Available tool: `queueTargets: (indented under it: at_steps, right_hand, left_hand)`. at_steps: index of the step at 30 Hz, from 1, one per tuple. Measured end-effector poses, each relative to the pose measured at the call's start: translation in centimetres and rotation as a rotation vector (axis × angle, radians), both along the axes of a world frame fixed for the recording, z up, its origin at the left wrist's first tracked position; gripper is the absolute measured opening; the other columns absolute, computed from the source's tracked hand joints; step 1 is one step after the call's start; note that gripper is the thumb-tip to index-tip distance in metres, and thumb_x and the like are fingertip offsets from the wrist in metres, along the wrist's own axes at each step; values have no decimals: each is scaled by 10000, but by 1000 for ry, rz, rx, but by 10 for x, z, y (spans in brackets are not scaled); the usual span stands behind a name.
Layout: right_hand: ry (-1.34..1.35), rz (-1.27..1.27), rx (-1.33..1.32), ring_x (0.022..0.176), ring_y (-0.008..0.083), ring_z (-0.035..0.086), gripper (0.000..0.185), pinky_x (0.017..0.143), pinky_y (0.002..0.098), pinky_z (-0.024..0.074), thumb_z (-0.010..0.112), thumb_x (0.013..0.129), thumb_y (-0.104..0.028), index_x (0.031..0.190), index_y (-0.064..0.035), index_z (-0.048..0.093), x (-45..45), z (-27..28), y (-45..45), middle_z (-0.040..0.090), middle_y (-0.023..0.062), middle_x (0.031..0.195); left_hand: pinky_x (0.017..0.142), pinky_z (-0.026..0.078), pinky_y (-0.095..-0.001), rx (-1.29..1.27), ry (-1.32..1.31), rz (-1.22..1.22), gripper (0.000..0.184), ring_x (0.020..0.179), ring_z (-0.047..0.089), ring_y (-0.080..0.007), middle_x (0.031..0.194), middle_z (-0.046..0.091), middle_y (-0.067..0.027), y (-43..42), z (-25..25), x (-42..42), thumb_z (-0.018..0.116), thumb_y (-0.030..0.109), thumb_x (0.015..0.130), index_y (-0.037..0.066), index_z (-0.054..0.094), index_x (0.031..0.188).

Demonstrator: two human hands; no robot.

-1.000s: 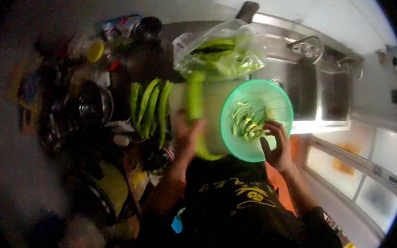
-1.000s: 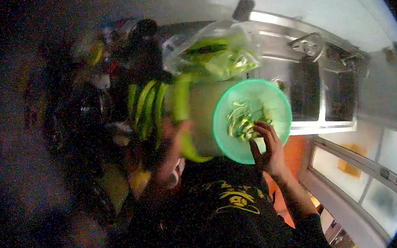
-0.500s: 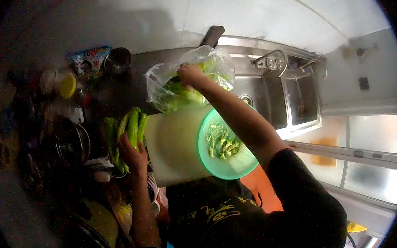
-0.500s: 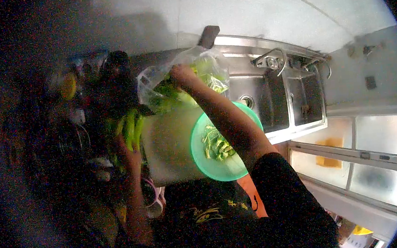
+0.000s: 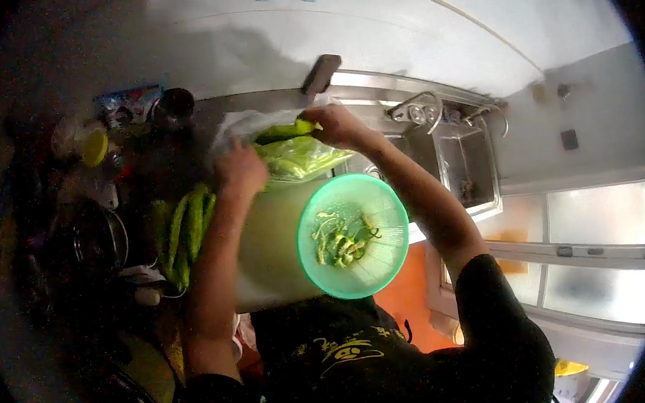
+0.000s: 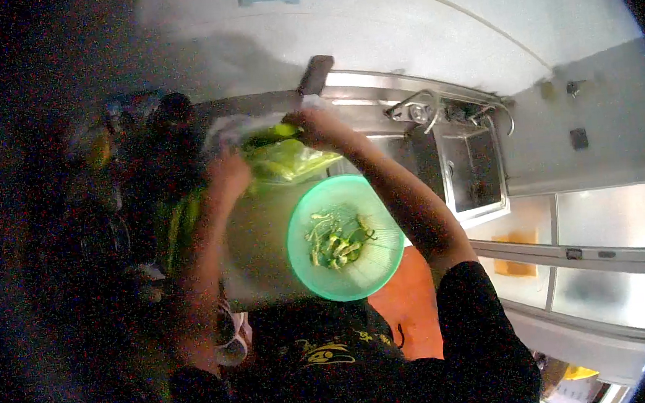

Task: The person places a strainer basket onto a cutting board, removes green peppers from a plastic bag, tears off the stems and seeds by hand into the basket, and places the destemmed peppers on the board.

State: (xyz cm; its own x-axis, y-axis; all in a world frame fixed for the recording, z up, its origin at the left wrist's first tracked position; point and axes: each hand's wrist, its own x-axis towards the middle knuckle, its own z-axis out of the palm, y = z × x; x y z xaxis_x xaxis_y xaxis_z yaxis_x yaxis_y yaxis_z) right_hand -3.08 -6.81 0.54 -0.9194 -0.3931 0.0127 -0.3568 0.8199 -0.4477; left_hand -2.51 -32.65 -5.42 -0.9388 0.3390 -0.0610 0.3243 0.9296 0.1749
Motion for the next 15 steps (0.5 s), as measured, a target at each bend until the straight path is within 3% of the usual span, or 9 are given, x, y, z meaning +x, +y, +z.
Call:
queueTargets:
  at_steps: [1, 3, 4, 6, 7, 11, 12, 13, 15]
  right_hand:
    - [-78, -97, -110, 938, 283, 707, 283, 823, 382, 559, 694, 887, -155, 1166, -108, 678, 14, 32, 0, 723, 131, 1065]
    - [-164, -169, -465, 1061, 196, 684, 323, 908, 333, 550, 723, 912, -146, 1225, -90, 664, 43, 91, 6, 710, 78, 1204]
    - [-8, -133, -467, 1075, 207, 682, 310, 900, 365, 556, 680, 939, -153, 1243, -95, 674, 60, 120, 7, 718, 102, 1187]
    - [19, -184, -630, 1117, 237, 668, 319, 933, 356, 545, 685, 938, -181, 1236, -68, 669, 107, 153, 5, 696, 124, 1228]
    - [64, -62, -566, 1157, 257, 647, 330, 971, 359, 525, 677, 942, -190, 1245, -62, 661, 127, 133, 12, 675, 138, 1259]
    - [10, 204, -355, 1304, 319, 537, 416, 1101, 394, 427, 609, 979, -232, 1353, -54, 572, 209, 124, -18, 576, 197, 1366]
    - [280, 375, -150, 1333, 325, 507, 443, 1114, 408, 409, 595, 991, -253, 1383, -52, 542, 220, 103, -18, 548, 209, 1392]
    - [-78, 186, -489, 1325, 356, 500, 460, 1108, 436, 407, 583, 1000, -265, 1393, -34, 518, 235, 94, -25, 517, 210, 1418]
    - [-111, -65, -508, 1318, 373, 502, 460, 1097, 440, 415, 599, 990, -264, 1379, -29, 526, 256, 101, 1, 518, 207, 1412]
  left_hand:
    - [885, 536, -471, 57, 203, 46, 428, 1092, 663, -376, 1321, 601, -217, -7, -35, -6, 569, 254, 915, 6, 619, 1261]
    - [890, 533, -474, 332, 132, -75, 468, 1120, 650, -378, 1301, 619, -190, -15, -15, -3, 582, 303, 939, 2, 583, 1298]
    - [893, 531, -476, 468, 99, -134, 491, 1133, 644, -379, 1292, 628, -177, -18, 6, 0, 589, 328, 951, 1, 565, 1316]
    - [859, 539, -455, 1037, -436, 68, 477, 1065, 660, -340, 1245, 644, -168, 1, 74, 39, 597, 356, 969, 9, 566, 1295]
    - [842, 542, -444, 1297, -725, 179, 471, 1031, 669, -321, 1221, 651, -164, 16, 100, 54, 602, 370, 979, 13, 567, 1284]
    - [694, 510, -312, 1907, -1342, 326, 386, 741, 602, -174, 950, 648, -110, 63, 142, 82, 654, 264, 970, 31, 570, 1267]
    - [658, 498, -300, 1611, -1184, 33, 342, 684, 588, -167, 840, 626, -55, 62, 145, 79, 691, 257, 933, 36, 615, 1182]
    - [664, 508, -309, 1358, -1026, -10, 316, 677, 599, -176, 823, 641, -59, 63, 149, 82, 712, 239, 908, 20, 628, 1119]
    - [678, 521, -327, 1035, -660, -170, 286, 686, 624, -189, 812, 668, -81, 69, 160, 101, 740, 211, 872, -4, 640, 1032]
